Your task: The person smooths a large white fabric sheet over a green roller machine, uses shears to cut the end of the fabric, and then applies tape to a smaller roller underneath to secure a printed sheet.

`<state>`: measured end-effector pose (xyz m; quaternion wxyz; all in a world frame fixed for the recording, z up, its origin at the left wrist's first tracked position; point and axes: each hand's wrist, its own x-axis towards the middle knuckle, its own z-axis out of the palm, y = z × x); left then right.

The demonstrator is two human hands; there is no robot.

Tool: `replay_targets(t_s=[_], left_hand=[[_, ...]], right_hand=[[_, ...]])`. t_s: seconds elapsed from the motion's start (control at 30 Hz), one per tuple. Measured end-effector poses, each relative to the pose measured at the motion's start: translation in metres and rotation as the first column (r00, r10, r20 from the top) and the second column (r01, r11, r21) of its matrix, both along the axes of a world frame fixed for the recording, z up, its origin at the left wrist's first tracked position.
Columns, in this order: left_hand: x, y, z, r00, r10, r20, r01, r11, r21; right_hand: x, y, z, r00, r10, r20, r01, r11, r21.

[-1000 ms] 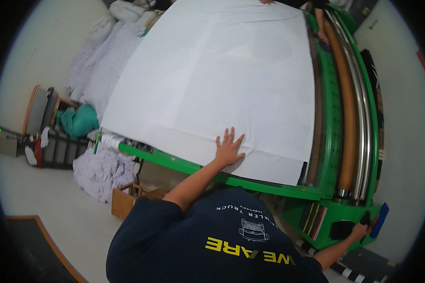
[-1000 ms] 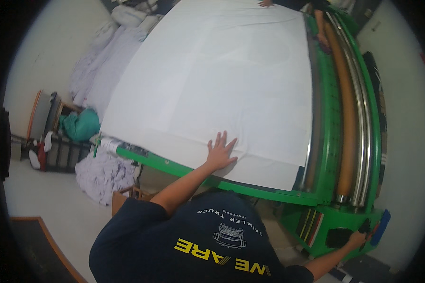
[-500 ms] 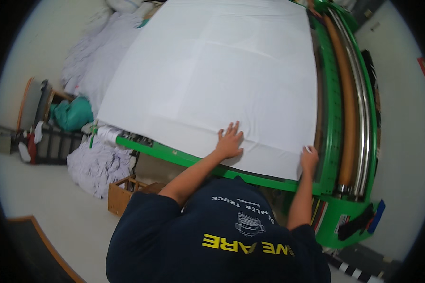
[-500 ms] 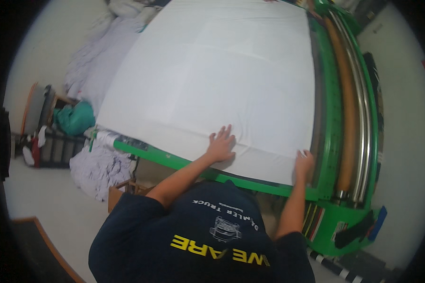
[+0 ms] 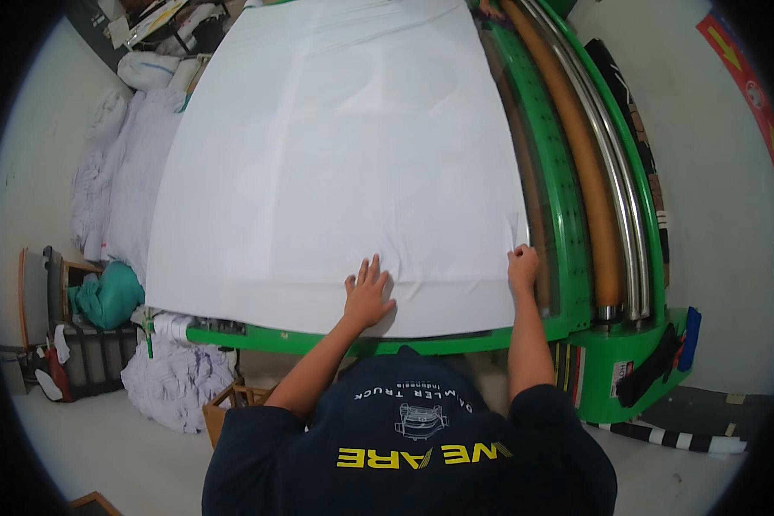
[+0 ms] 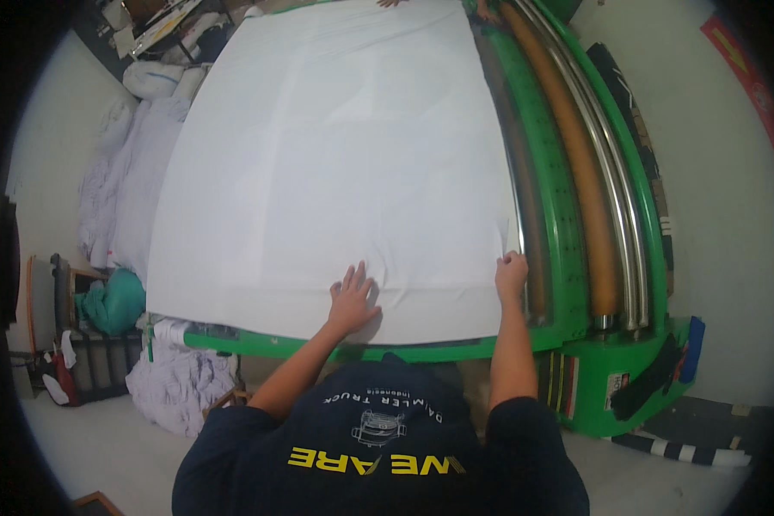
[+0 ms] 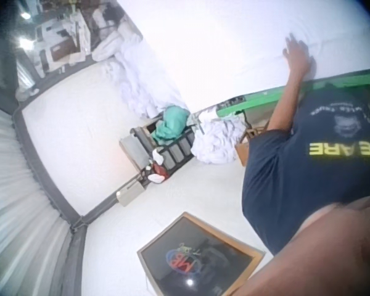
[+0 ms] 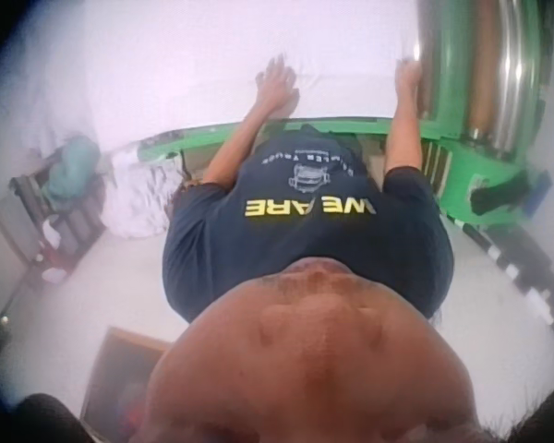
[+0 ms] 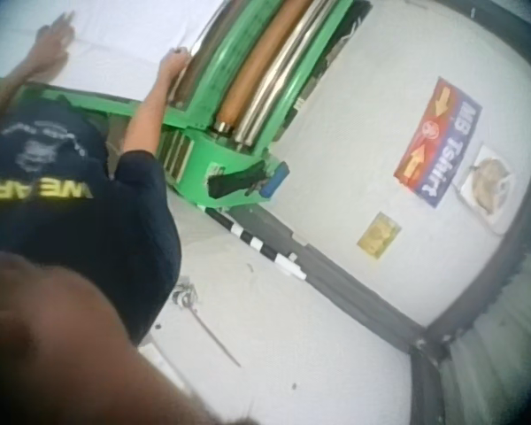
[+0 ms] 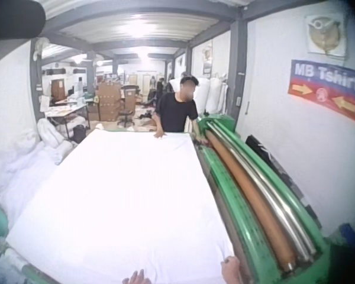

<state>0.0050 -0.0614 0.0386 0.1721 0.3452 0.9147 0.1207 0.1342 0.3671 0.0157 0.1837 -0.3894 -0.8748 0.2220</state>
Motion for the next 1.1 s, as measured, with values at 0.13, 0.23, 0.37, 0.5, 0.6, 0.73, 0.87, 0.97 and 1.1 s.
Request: replay_targets(t_s=[0.13, 0.23, 0.37, 0.5, 0.6, 0.73, 0.87, 0.97, 1.1], left_hand=[[-0.007, 0.029, 0.02, 1.0, -0.014, 0.011, 0.016, 0.981, -0.194], [-0.026, 0.087, 0.049, 0.999, 0.005, -0.046, -0.011, 0.992, -0.128], [-0.055, 0.215, 0.064, 0.998, -0.056, -0.008, 0.056, 0.965, 0.257], [-0.086, 0.371, 0.046, 0.993, -0.06, 0.1, 0.015, 0.919, 0.395], [-0.107, 0.451, 0.023, 0.999, 0.014, 0.035, -0.023, 0.959, 0.282], [-0.104, 0.493, -0.008, 0.978, 0.106, -0.18, -0.074, 0.982, 0.173], [-0.098, 0.495, -0.033, 0.964, 0.095, -0.247, -0.045, 0.978, 0.202], [-0.101, 0.501, -0.033, 0.977, 0.065, -0.204, -0.024, 0.979, 0.2], [-0.098, 0.528, -0.02, 1.0, -0.028, 0.001, 0.025, 0.918, 0.397]], right_hand=[[0.008, 0.006, -0.001, 0.945, -0.258, -0.199, 0.21, 0.949, -0.233], [0.016, 0.022, -0.021, 0.912, -0.324, -0.251, 0.223, 0.906, -0.359], [0.024, 0.029, -0.022, 0.895, -0.321, -0.31, 0.145, 0.866, -0.479], [0.028, 0.03, -0.028, 0.909, -0.271, -0.316, 0.103, 0.882, -0.46], [0.024, 0.028, -0.015, 0.9, -0.297, -0.318, 0.093, 0.845, -0.527], [0.034, 0.023, -0.017, 0.874, -0.333, -0.354, 0.09, 0.826, -0.557], [0.04, 0.023, -0.024, 0.851, -0.39, -0.352, 0.072, 0.751, -0.657], [0.042, 0.022, -0.027, 0.84, -0.391, -0.377, 0.022, 0.718, -0.696], [0.038, 0.026, -0.028, 0.823, -0.438, -0.362, 0.043, 0.683, -0.729]])
